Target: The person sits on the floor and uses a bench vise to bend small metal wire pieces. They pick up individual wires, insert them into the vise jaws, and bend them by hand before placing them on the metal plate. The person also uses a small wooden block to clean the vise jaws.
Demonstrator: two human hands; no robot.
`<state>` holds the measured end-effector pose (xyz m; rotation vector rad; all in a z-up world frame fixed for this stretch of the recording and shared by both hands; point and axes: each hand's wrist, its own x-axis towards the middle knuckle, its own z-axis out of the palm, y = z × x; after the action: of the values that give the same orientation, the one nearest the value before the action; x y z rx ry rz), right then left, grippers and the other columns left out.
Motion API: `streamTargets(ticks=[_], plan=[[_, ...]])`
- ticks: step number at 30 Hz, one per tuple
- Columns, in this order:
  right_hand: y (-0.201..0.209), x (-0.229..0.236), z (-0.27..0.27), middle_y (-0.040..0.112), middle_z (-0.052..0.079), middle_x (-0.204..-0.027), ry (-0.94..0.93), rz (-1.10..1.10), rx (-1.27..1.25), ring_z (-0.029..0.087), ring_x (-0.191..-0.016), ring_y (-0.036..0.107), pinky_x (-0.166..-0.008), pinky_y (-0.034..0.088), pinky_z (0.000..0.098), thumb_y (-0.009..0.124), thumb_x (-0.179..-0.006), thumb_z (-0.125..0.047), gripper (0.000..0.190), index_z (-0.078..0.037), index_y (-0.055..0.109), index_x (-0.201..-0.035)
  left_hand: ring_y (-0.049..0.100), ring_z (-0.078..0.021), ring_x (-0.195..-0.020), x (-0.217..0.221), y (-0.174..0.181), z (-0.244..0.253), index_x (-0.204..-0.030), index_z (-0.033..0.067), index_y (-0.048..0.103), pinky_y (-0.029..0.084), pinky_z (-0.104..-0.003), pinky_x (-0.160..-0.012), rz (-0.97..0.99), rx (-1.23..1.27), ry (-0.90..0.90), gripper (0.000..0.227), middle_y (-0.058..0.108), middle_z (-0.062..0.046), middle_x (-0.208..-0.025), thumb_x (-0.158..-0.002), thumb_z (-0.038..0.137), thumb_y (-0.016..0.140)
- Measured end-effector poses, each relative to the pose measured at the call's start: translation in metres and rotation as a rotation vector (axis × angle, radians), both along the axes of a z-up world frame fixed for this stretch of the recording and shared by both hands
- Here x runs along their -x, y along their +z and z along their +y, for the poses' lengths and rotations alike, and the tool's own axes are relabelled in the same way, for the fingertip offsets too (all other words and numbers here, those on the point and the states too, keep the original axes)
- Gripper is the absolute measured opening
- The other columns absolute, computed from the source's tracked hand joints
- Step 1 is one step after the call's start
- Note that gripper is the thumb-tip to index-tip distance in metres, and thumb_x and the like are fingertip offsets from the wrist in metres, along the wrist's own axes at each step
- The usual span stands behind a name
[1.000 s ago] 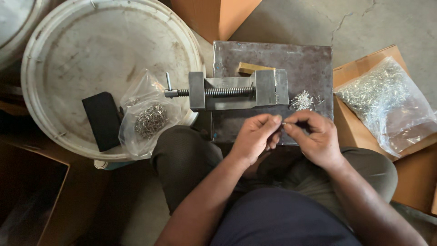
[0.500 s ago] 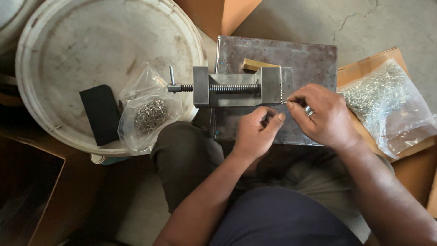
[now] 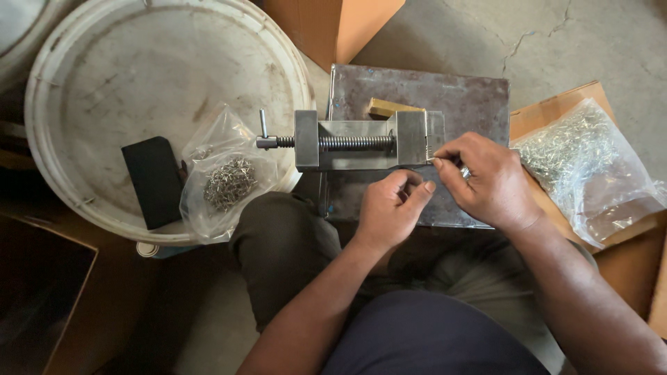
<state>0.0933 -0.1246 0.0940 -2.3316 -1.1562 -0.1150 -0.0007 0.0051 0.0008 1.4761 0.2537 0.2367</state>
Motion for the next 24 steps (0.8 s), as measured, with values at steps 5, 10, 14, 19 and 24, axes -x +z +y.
streamTargets(ticks=[5,10,14,19,24], plan=[[-0.0025,0.0,0.0011,0.069,0.012,-0.093,-0.019,-0.021,-0.005,0.03,-0.083,0.07,-0.072,0.054,0.0381,0.072,-0.094,-0.008,0.007,-0.003,0.07,-0.099,0.058,-0.0041,-0.059,0.0007,0.0032,0.0013,-0.095,0.0013,0.072,0.049,-0.024,-0.055,0.028,-0.016,-0.017,0.027,0.068,0.0,-0.069,-0.093,0.028,0.075],[-0.004,-0.0018,0.0026,0.069,0.012,-0.092,-0.034,-0.037,0.001,0.03,-0.082,0.069,-0.071,0.054,0.0386,0.073,-0.094,-0.008,0.007,-0.004,0.07,-0.099,0.06,-0.0055,-0.058,0.0013,0.006,0.0024,-0.096,0.0017,0.073,0.049,-0.024,-0.054,0.048,-0.035,-0.02,0.027,0.069,-0.001,-0.069,-0.092,0.028,0.075],[-0.0056,-0.0023,0.0032,0.068,0.013,-0.092,-0.048,-0.029,0.001,0.03,-0.082,0.069,-0.071,0.054,0.0386,0.073,-0.093,-0.008,0.008,-0.004,0.071,-0.1,0.061,-0.0049,-0.059,0.0012,0.0056,0.0017,-0.096,0.0019,0.073,0.05,-0.023,-0.055,0.037,-0.028,-0.022,0.027,0.07,-0.001,-0.071,-0.092,0.029,0.075],[-0.0059,-0.0026,0.0038,0.068,0.012,-0.093,-0.044,-0.025,-0.019,0.029,-0.082,0.069,-0.071,0.054,0.0378,0.072,-0.093,-0.007,0.008,-0.003,0.071,-0.1,0.061,-0.0051,-0.059,0.0014,0.0061,0.0022,-0.096,0.0017,0.073,0.05,-0.023,-0.055,0.036,-0.03,-0.03,0.028,0.07,-0.001,-0.07,-0.092,0.029,0.075],[-0.0053,-0.0022,0.0045,0.068,0.012,-0.093,-0.049,-0.02,-0.032,0.029,-0.082,0.069,-0.071,0.054,0.0372,0.073,-0.093,-0.006,0.008,-0.003,0.07,-0.099,0.061,-0.0053,-0.058,0.0014,0.0079,0.003,-0.097,0.0013,0.073,0.05,-0.023,-0.054,0.033,-0.047,-0.032,0.028,0.07,-0.001,-0.07,-0.092,0.029,0.075]])
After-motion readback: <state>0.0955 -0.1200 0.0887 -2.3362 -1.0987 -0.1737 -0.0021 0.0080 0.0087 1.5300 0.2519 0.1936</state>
